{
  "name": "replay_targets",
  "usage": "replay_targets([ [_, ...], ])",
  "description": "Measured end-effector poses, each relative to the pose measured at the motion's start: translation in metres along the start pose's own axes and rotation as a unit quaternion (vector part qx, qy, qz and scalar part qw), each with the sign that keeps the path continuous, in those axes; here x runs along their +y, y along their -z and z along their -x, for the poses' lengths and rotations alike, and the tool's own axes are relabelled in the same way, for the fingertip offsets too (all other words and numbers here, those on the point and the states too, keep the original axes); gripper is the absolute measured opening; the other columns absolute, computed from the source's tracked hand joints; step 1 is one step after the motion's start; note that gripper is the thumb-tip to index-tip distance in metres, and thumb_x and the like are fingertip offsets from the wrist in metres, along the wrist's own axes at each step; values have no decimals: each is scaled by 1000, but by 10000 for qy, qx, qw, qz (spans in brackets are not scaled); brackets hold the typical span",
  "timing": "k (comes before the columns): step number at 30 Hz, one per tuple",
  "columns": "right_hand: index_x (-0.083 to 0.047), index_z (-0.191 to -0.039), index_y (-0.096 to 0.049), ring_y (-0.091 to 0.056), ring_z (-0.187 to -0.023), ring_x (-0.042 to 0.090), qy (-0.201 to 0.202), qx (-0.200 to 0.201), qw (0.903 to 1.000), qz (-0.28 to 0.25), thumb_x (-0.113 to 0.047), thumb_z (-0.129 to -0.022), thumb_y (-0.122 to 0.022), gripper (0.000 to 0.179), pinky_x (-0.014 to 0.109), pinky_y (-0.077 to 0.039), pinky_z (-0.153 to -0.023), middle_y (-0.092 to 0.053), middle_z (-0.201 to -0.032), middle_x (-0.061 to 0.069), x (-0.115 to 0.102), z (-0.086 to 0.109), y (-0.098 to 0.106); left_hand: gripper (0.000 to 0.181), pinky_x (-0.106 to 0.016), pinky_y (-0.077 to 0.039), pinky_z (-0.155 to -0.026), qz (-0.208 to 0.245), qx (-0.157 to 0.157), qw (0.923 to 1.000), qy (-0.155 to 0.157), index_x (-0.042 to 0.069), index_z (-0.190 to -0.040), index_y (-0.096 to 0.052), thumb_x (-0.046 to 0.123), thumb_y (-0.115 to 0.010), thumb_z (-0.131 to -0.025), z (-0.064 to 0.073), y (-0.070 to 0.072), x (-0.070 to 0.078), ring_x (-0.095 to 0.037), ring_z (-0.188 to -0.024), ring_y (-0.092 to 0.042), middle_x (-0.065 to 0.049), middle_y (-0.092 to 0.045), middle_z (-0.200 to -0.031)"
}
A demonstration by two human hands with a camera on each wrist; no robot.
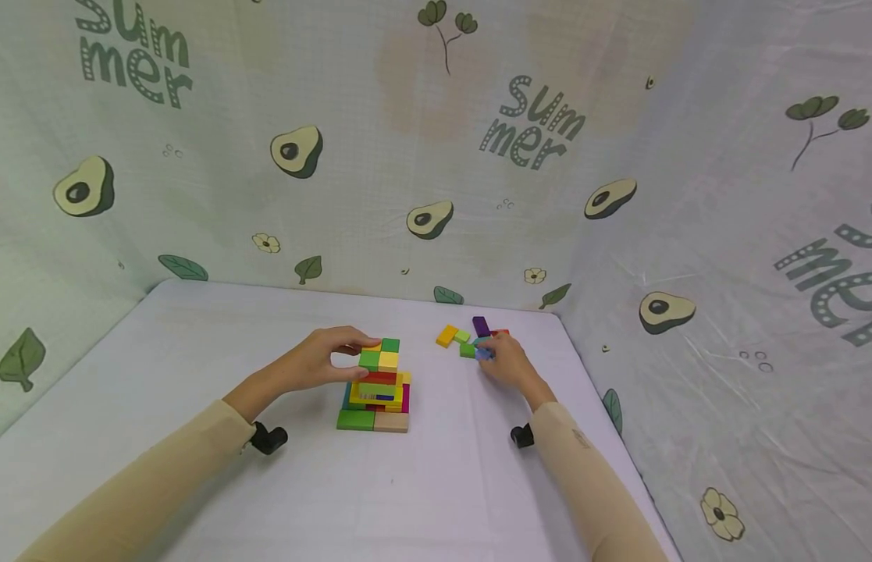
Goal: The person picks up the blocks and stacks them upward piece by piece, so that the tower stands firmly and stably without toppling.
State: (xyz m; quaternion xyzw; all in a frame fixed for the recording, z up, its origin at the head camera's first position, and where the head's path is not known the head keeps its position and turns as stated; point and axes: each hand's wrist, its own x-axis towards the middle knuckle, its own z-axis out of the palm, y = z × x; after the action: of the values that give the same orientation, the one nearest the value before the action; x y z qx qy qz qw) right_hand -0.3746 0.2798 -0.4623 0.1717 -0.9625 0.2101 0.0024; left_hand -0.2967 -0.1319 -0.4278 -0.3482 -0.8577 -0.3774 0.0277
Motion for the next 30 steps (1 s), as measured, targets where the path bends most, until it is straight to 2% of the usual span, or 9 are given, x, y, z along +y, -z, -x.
replay_targets([
  [4,-2,-129,-75,-52,-93,26,-193,-9,9998,77,-12,-96,-76,35,38,-49,-82,-61,-106,13,4,-1,-2,55,-37,-57,-105,-20,16,10000,-10,18,-145,-66,28,-84,-94,-1,0,2,-18,-119,-66,1,-69,-136],
  [9,-2,-119,-80,-62,-90,24,-175,59,9998,71,-10,-95,-79,25,40,-58,-85,-73,-108,12,4,0,-3,54,-40,-58,-103,-70,50,9999,-124,17,-145,-66,28,-83,-95,-1,0,4,-20,-117,-66,-1,-68,-136],
  [14,-2,-121,-79,-68,-90,22,-198,37,9998,-8,-8,-95,-78,26,41,-62,-87,-77,-110,12,3,3,-3,53,-47,-61,-98,-5,158,9998,-134,18,-143,-68,27,-84,-94,0,0,6,-25,-116,-67,-1,-67,-136],
  [19,-3,-118,-80,-69,-92,23,-32,222,9997,-135,-6,-94,-77,24,44,-62,-89,-76,-111,12,-5,10,0,55,-39,-60,-100,-172,191,9995,-167,19,-145,-66,30,-84,-94,0,-3,3,-21,-116,-67,1,-67,-137],
  [21,-3,-116,-80,-68,-91,23,110,397,9990,-197,-5,-93,-77,24,44,-62,-89,-76,-111,12,-11,12,3,58,-34,-59,-100,-248,206,9993,-188,19,-146,-63,32,-83,-94,0,-4,1,-18,-117,-66,2,-66,-140],
  [24,-2,-115,-80,-68,-91,24,401,668,9964,-341,-5,-92,-77,23,43,-63,-88,-75,-110,12,-27,15,11,62,-33,-59,-101,-237,248,9992,-202,16,-149,-60,31,-84,-93,-1,-5,0,-17,-118,-65,1,-64,-144],
  [30,-3,-118,-79,-71,-94,22,1136,965,9859,-761,-5,-94,-78,24,39,-64,-87,-73,-108,9,-82,23,29,66,-37,-59,-102,-119,339,9993,-110,17,-152,-55,29,-84,-93,0,-6,0,-19,-120,-65,-2,-64,-145],
])
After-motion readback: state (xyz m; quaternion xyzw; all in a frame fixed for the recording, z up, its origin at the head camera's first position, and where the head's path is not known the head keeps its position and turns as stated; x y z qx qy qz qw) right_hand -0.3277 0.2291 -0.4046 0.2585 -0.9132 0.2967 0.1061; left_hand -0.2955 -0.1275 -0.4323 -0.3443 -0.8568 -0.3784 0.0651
